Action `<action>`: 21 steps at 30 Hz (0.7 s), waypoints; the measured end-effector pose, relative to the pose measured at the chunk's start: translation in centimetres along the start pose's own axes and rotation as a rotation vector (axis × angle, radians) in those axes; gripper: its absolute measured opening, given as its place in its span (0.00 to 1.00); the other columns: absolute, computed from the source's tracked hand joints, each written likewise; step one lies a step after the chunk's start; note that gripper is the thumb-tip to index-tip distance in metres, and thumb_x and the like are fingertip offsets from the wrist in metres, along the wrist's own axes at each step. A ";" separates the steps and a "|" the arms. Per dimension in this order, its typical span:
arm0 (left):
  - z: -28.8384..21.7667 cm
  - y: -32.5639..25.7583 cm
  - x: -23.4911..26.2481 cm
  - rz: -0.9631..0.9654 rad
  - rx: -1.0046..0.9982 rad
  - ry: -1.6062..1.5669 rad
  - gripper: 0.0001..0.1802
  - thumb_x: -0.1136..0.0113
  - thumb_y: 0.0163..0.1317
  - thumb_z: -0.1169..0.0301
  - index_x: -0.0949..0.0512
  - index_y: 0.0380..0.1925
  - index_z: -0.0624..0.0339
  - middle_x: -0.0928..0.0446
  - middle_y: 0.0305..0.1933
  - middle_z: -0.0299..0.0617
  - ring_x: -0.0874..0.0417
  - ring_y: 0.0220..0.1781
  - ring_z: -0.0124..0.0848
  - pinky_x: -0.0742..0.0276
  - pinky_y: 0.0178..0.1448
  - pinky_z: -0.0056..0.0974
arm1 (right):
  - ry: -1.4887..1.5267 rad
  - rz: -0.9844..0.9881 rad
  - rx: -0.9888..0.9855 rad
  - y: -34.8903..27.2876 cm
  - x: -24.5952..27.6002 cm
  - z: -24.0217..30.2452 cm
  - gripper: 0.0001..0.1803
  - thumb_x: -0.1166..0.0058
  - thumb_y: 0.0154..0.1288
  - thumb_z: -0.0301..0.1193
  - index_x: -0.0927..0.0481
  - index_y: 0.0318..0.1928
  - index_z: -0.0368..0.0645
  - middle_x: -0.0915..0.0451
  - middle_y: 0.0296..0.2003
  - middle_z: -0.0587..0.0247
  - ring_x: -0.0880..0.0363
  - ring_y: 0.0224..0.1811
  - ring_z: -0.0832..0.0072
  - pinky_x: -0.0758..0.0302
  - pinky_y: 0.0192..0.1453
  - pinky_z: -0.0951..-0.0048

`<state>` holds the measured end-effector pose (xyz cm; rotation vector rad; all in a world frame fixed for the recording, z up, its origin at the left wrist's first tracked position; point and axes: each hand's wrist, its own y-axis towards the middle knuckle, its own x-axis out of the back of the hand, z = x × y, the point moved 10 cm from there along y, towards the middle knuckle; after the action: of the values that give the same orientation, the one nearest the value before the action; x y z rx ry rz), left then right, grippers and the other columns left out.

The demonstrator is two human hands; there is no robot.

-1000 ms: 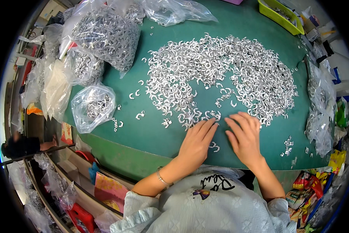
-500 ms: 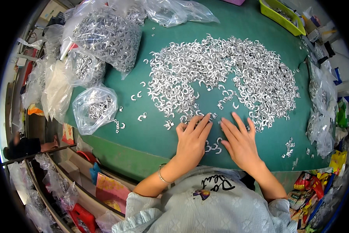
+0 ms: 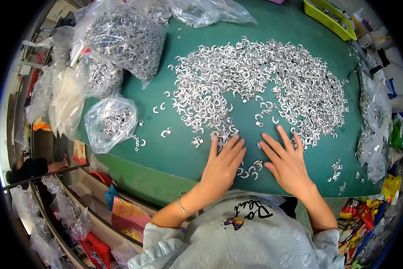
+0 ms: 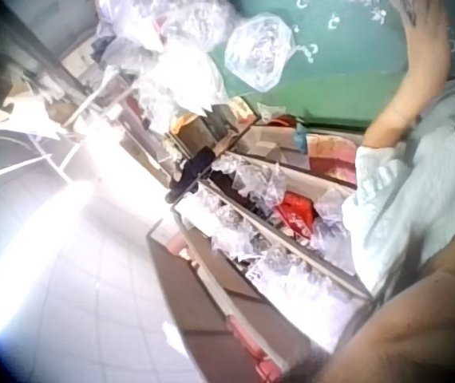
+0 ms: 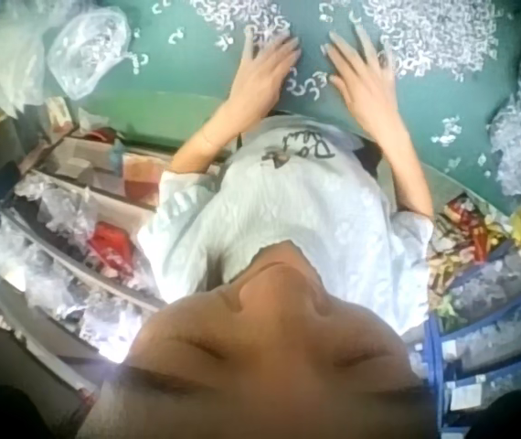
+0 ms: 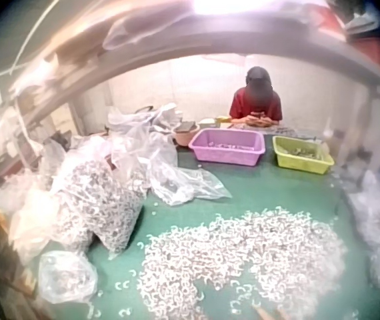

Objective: The person sorts through a pile of small C-shaped metal parts on a green workbench by hand, picking up the parts and placing them into plastic bags.

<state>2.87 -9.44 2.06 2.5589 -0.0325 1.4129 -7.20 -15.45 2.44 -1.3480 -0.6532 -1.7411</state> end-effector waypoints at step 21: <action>-4.4 0.4 -1.7 -0.057 0.021 -0.129 0.21 0.33 0.53 0.74 0.22 0.49 0.61 0.30 0.61 0.51 0.30 0.62 0.52 0.37 0.66 0.58 | 0.094 -0.140 -0.223 -7.1 0.4 -3.3 0.42 0.36 0.55 0.39 0.37 0.68 0.38 0.45 0.73 0.58 0.54 0.77 0.53 0.60 0.72 0.33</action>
<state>-1.75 -9.15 2.92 2.6419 0.0341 1.2330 -14.99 -14.42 2.43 -1.3868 -0.5233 -2.0267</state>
